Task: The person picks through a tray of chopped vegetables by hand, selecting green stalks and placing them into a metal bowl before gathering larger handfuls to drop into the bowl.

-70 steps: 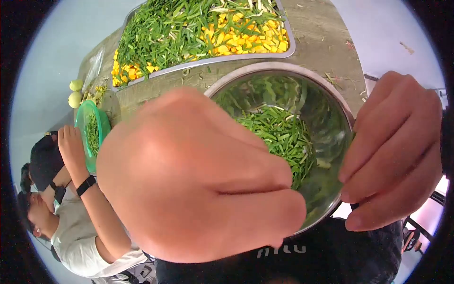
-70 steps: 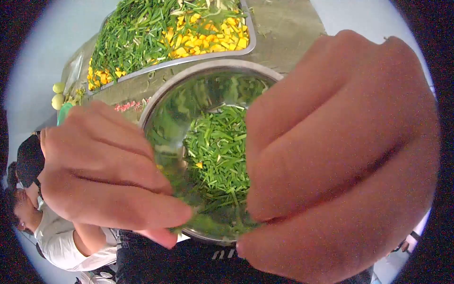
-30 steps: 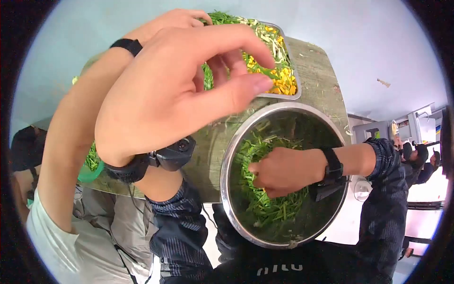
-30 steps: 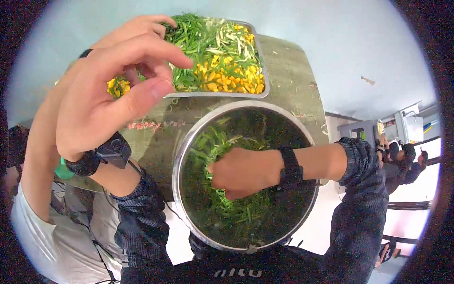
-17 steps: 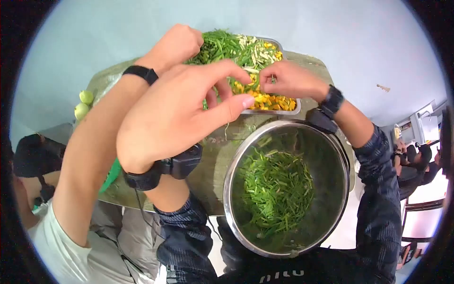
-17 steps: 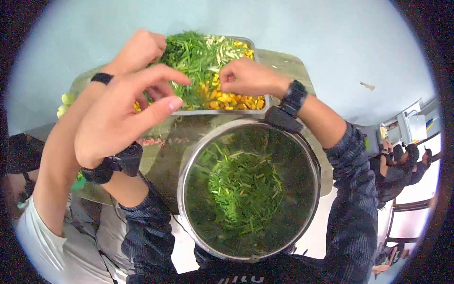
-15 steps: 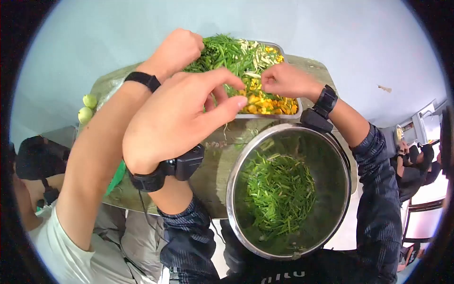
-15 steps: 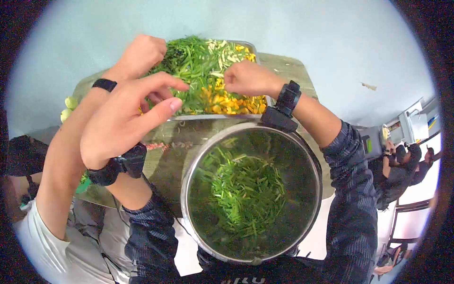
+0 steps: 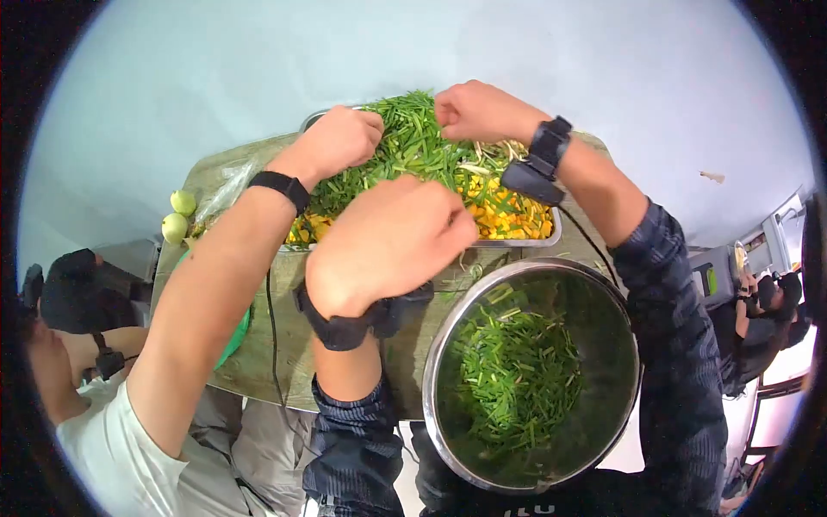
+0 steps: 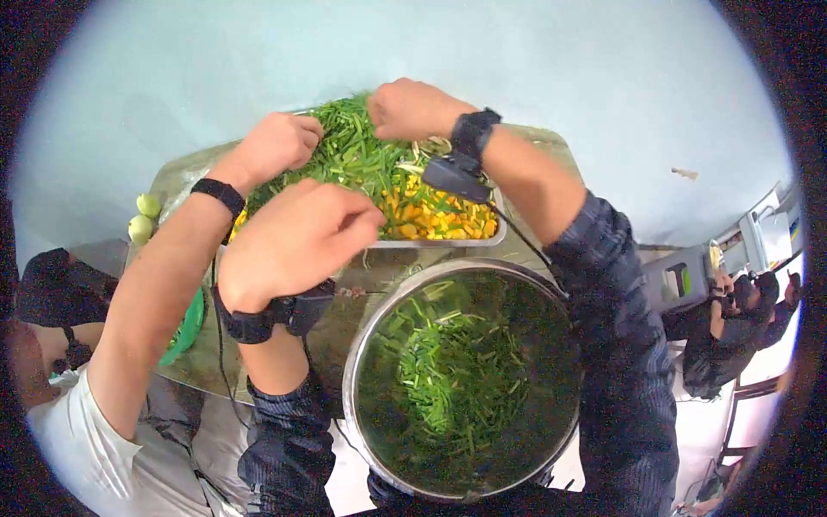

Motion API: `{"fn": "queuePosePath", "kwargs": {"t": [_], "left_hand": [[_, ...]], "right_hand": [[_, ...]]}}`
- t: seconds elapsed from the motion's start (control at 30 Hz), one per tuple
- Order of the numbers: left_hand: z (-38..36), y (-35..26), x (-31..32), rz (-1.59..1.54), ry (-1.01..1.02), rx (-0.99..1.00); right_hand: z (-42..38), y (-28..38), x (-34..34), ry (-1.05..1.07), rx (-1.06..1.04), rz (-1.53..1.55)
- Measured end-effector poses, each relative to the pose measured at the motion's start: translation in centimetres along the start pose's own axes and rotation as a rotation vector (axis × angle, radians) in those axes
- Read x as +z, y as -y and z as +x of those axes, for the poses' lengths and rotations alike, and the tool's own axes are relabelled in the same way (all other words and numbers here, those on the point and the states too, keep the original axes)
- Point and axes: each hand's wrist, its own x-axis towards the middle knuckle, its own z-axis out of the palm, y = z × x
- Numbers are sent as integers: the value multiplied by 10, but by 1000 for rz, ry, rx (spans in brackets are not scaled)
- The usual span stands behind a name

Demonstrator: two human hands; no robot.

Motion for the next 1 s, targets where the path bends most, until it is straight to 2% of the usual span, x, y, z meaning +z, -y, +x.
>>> {"fn": "queuePosePath", "kwargs": {"t": [0.07,0.1,0.17,0.23,0.33,0.43,0.5,0.63,0.73,0.8,0.83,0.9,0.93,1.0], "left_hand": [[-1,-4,3,39,-11,10],[0,4,-2,116,-101,23],[18,46,-21,413,-335,123],[42,100,-37,711,-444,300],[63,153,-44,937,-393,541],[65,161,-47,980,-329,615],[60,159,-55,925,-246,545],[46,155,-56,1036,-256,513],[38,158,-54,969,-275,457],[33,159,-49,929,-394,494],[29,140,-50,809,-366,400],[13,25,-14,185,-101,53],[12,1,-1,18,-32,-75],[26,42,19,171,-182,-146]], "right_hand": [[21,-3,23,-116,-134,8],[26,2,29,-41,-118,6],[32,15,39,-55,-79,28],[32,32,41,-47,-22,36],[38,30,45,-26,-67,28],[44,21,42,-18,-166,50],[44,17,41,-44,-179,48],[48,9,37,-81,-207,132],[43,6,30,-135,-199,185],[39,7,22,-140,-177,178],[37,7,17,-146,-156,171],[35,6,12,-124,-107,140],[35,5,10,-99,-57,113],[37,-1,18,-133,-73,100]]}}
